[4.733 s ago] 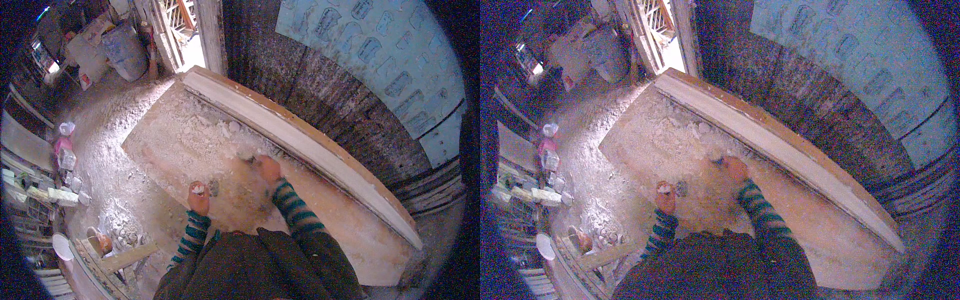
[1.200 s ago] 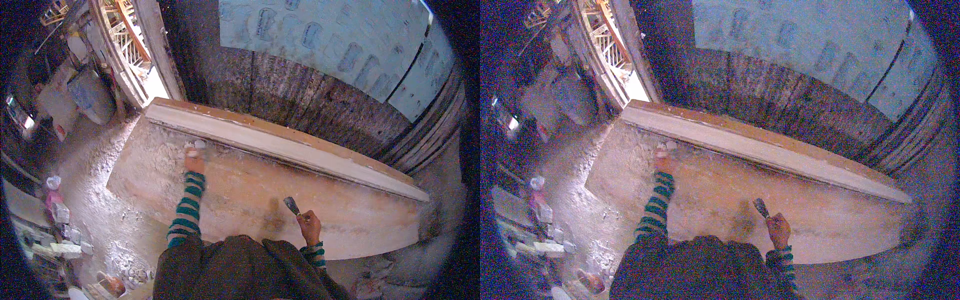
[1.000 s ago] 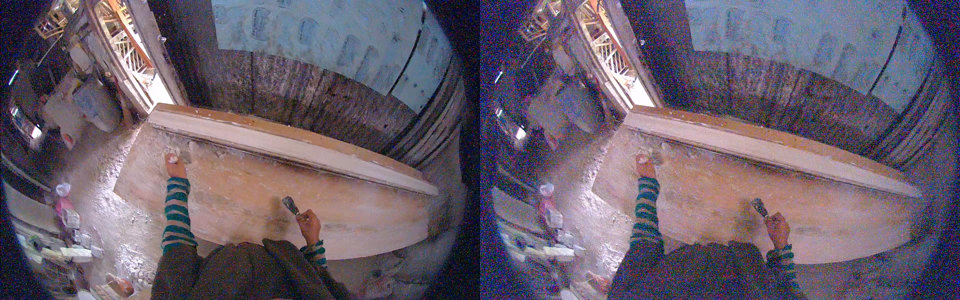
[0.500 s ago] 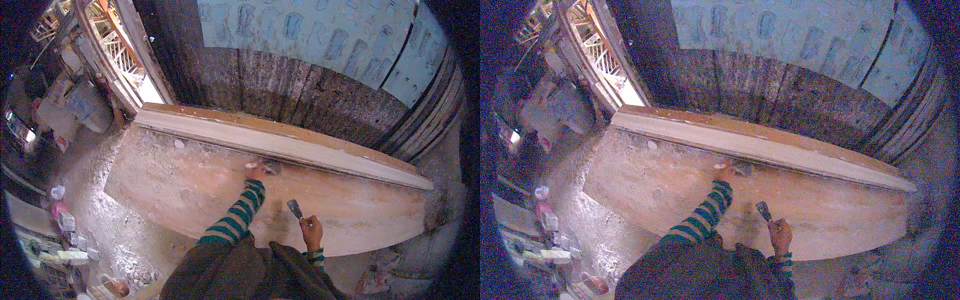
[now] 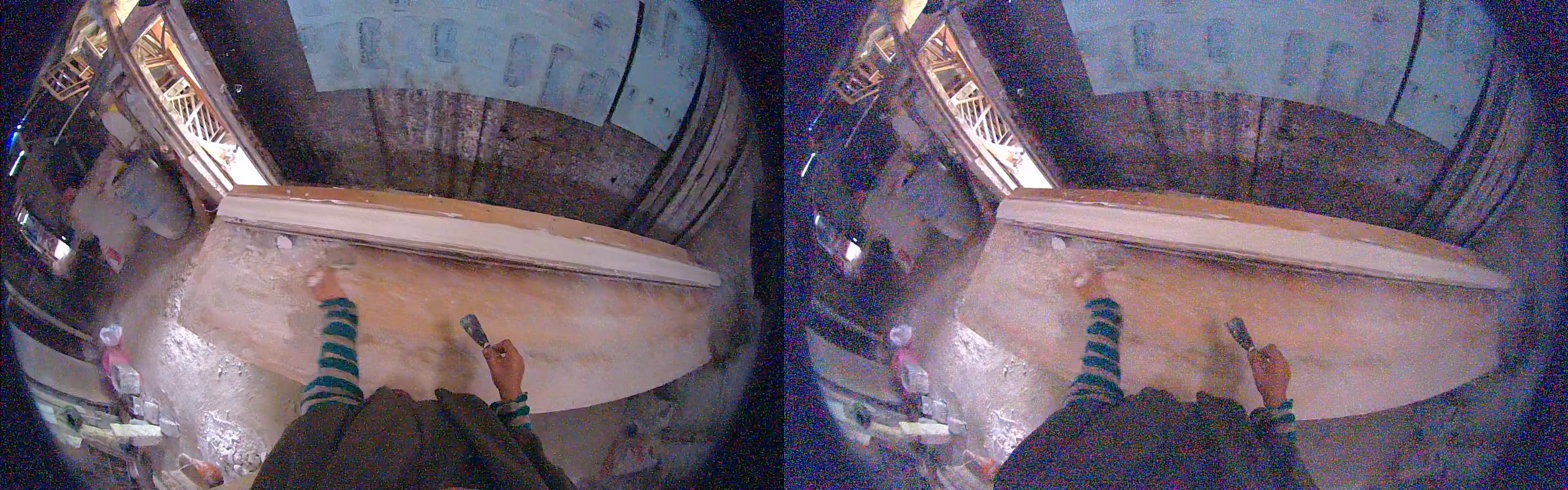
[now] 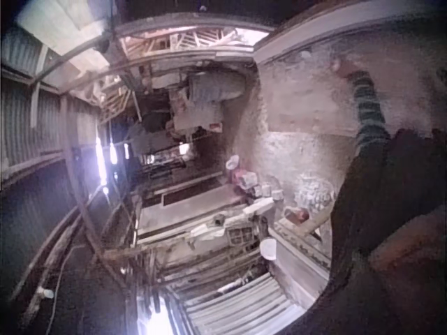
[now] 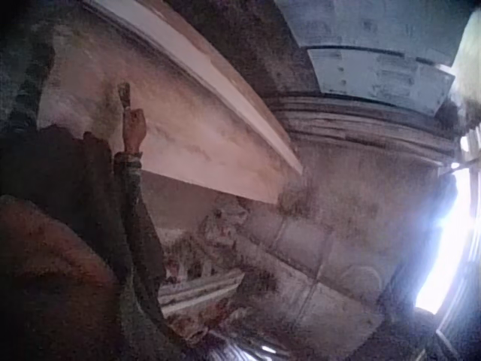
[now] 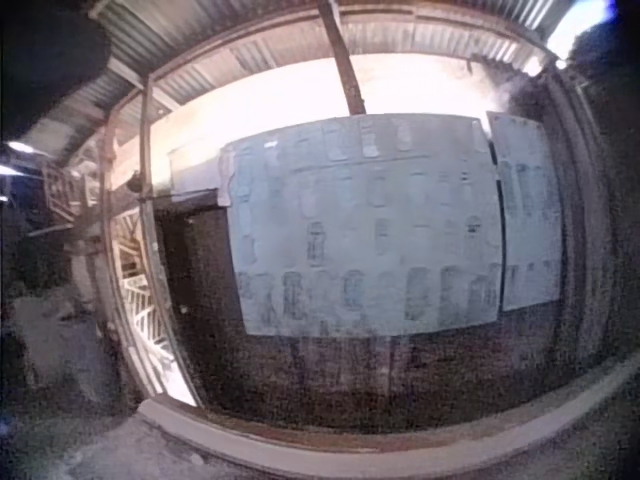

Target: The person scrapes a white powdery substance from a large wooden board using a small metal scraper. They repeatedly scrape the surface and wipe the residue with their hand, working along the length of the board.

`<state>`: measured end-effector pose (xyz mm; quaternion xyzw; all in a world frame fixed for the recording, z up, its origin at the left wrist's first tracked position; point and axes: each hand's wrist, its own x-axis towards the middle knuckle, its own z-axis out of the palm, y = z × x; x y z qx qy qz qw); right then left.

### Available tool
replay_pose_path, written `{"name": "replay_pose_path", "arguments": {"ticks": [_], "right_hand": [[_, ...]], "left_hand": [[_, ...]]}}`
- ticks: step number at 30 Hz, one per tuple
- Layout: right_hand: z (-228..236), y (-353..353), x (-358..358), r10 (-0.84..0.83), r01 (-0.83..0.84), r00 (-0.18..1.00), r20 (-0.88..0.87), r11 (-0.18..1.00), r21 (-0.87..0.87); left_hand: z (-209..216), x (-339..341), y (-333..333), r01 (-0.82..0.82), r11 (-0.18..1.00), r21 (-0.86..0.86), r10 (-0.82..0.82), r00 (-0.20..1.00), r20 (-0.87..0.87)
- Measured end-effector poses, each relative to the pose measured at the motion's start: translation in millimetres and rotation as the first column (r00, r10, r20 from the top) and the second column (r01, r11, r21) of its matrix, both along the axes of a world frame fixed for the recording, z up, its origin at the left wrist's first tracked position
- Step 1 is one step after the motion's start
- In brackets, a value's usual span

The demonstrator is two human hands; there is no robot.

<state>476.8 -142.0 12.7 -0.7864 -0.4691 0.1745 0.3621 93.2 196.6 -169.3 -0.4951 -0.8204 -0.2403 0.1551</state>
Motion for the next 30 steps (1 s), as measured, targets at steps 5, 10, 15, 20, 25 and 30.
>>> {"name": "replay_pose_path", "arguments": {"ticks": [5, 10, 15, 20, 25, 30], "right_hand": [[9.9, -26.6, 23.8, -0.13, 0.131, 0.991, 0.01, 0.988, -0.076], [16.4, -53.2, 39.8, -0.211, 0.219, 0.973, 0.093, 0.973, -0.076], [2.1, -54.1, 41.0, -0.125, 0.125, 0.992, -0.007, 0.992, -0.009], [1.9, -50.3, 40.4, -0.137, 0.137, 0.99, 0.019, 0.989, -0.05], [0.2, -34.3, 34.1, -0.034, 0.036, 0.999, 0.03, 0.998, -0.056], [-27.0, -37.1, 46.4, -0.045, 0.045, 0.989, 0.14, 0.999, 0.002]], "left_hand": [[46.6, 275.6, -121.0, 0.554, 0.711, 0.432, -0.475, -0.074, 0.877], [55.4, 317.1, -125.1, 0.641, 0.677, 0.36, -0.422, -0.063, 0.905], [-33.3, 126.4, -1.4, 0.459, 0.818, 0.346, -0.564, 0.529, 0.633], [53.9, -42.6, 18.4, 0.291, 0.835, 0.467, -0.53, 0.653, 0.541], [77.3, -39.4, -5.0, 0.17, 0.747, 0.643, -0.664, 0.231, 0.711], [62.3, 228.1, -85.0, 0.444, 0.688, 0.575, -0.624, -0.042, 0.78]]}}
